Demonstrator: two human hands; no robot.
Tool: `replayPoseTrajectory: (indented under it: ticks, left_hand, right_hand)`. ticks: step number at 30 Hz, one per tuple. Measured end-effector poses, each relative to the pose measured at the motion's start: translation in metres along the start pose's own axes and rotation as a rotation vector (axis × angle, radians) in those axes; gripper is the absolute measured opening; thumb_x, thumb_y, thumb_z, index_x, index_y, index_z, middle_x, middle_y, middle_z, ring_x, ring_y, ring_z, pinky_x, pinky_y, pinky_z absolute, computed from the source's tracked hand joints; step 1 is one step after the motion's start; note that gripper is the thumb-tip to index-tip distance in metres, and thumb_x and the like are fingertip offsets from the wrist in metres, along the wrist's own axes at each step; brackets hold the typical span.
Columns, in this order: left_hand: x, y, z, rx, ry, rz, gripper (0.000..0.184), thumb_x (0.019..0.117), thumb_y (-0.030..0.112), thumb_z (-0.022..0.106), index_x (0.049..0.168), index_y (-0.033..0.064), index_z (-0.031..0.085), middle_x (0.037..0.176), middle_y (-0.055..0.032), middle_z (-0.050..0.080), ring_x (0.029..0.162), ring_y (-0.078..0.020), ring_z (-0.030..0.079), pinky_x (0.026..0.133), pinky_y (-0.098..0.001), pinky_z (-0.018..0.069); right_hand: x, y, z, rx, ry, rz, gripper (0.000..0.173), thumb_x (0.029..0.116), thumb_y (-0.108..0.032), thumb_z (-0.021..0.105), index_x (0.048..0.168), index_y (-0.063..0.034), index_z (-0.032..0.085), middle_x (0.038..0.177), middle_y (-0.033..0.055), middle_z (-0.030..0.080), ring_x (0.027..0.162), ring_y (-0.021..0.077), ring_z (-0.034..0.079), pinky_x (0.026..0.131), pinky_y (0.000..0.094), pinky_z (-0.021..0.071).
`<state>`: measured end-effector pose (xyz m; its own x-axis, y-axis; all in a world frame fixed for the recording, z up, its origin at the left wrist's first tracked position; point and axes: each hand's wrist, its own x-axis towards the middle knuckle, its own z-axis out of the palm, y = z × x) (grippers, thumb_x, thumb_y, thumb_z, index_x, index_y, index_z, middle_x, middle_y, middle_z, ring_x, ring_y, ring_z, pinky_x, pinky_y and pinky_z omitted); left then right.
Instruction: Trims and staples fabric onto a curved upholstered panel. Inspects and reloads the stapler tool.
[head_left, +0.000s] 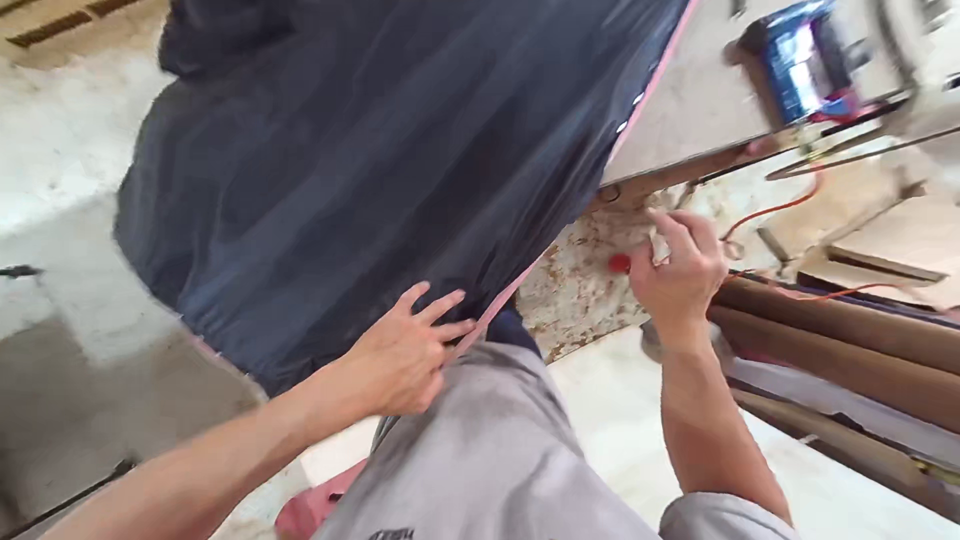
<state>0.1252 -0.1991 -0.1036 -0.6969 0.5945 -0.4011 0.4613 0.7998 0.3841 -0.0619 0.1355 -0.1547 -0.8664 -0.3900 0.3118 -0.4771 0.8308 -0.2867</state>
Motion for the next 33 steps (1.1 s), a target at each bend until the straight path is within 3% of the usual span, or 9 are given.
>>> replayPoseTrajectory:
  ticks: [5,9,14,17,20,22,25,30,33]
  left_hand:
    - [-0.003,0.006,0.007,0.036,0.149,-0.031,0.045,0.0891,0.038,0.043,0.109,0.0228,0.081,0.146,0.0074,0.062,0.150,-0.0307,0.041,0.114,-0.0707,0.0304]
    - [0.012,0.004,-0.025,-0.122,-0.104,-0.052,0.037,0.0950,0.022,0.055,0.124,0.0140,0.076,0.155,-0.0022,0.053,0.154,-0.0393,0.031,0.116,-0.0735,0.0219]
    - [0.005,0.007,-0.021,-0.082,-0.076,-0.082,0.040,0.0966,0.026,0.050,0.126,0.0165,0.075,0.156,0.0029,0.053,0.154,-0.0347,0.032,0.116,-0.0726,0.0239]
    - [0.003,0.006,-0.011,-0.020,-0.016,-0.063,0.040,0.0953,0.030,0.050,0.122,0.0181,0.077,0.155,0.0055,0.053,0.154,-0.0316,0.032,0.116,-0.0713,0.0250]
    - [0.004,0.001,0.000,0.051,0.053,-0.022,0.047,0.0937,0.036,0.043,0.120,0.0216,0.078,0.156,0.0086,0.053,0.155,-0.0296,0.032,0.117,-0.0707,0.0245]
    - [0.002,-0.002,-0.004,0.044,0.047,-0.012,0.049,0.0924,0.036,0.041,0.123,0.0216,0.077,0.155,0.0078,0.053,0.155,-0.0301,0.031,0.118,-0.0710,0.0222]
    - [-0.005,-0.005,-0.008,-0.029,-0.089,0.054,0.048,0.0923,0.033,0.045,0.124,0.0137,0.075,0.161,0.0007,0.046,0.157,-0.0338,0.023,0.121,-0.0730,0.0149]
    - [0.000,-0.030,-0.002,-0.053,-0.041,0.178,0.042,0.0927,0.033,0.047,0.115,0.0157,0.079,0.163,0.0018,0.043,0.158,-0.0326,0.021,0.122,-0.0725,0.0082]
    - [0.001,-0.036,0.006,-0.093,0.021,0.224,0.044,0.0930,0.033,0.044,0.109,0.0157,0.080,0.159,0.0018,0.048,0.157,-0.0319,0.024,0.123,-0.0712,0.0065]
  right_hand:
    - [0.109,0.144,-0.005,-0.167,-0.081,0.381,0.053,0.0967,-0.030,0.061,0.145,-0.0095,0.056,0.144,0.0287,0.053,0.128,0.0501,0.055,0.098,0.0703,0.0453]
    - [0.185,0.237,0.021,-0.193,-0.096,0.434,0.073,0.0937,-0.044,0.065,0.155,-0.0088,0.045,0.152,0.0308,0.044,0.136,0.0536,0.045,0.103,0.0697,0.0434]
    - [0.236,0.265,0.053,-0.229,-0.248,0.484,0.079,0.0927,-0.044,0.066,0.157,-0.0073,0.039,0.150,0.0404,0.038,0.132,0.0633,0.041,0.097,0.0775,0.0406]
    - [0.255,0.285,0.051,-0.242,-0.340,0.576,0.082,0.0924,-0.033,0.068,0.159,-0.0031,0.031,0.140,0.0409,0.049,0.128,0.0612,0.049,0.100,0.0774,0.0392]
    - [0.267,0.292,0.034,-0.145,-0.355,0.604,0.076,0.0846,-0.026,0.076,0.151,-0.0041,0.045,0.133,0.0382,0.057,0.125,0.0588,0.053,0.098,0.0810,0.0383]
    - [0.249,0.270,0.011,-0.079,-0.331,0.628,0.066,0.0884,-0.038,0.072,0.143,-0.0042,0.055,0.131,0.0348,0.060,0.120,0.0534,0.058,0.095,0.0779,0.0417]
    - [0.141,0.253,-0.014,0.256,-0.404,0.556,0.051,0.0937,-0.049,0.064,0.131,-0.0154,0.058,0.099,-0.0008,0.066,0.078,0.0080,0.065,0.071,0.0353,0.0580]
    - [-0.056,-0.015,-0.082,0.537,-0.343,0.441,0.050,0.0843,-0.028,0.083,0.120,-0.0008,0.062,0.101,-0.0012,0.073,0.089,0.0057,0.072,0.080,0.0334,0.0639]
    - [-0.118,-0.112,-0.080,0.538,-0.442,0.290,0.043,0.0837,-0.035,0.081,0.121,-0.0155,0.071,0.105,-0.0097,0.077,0.098,-0.0056,0.070,0.086,0.0204,0.0618]
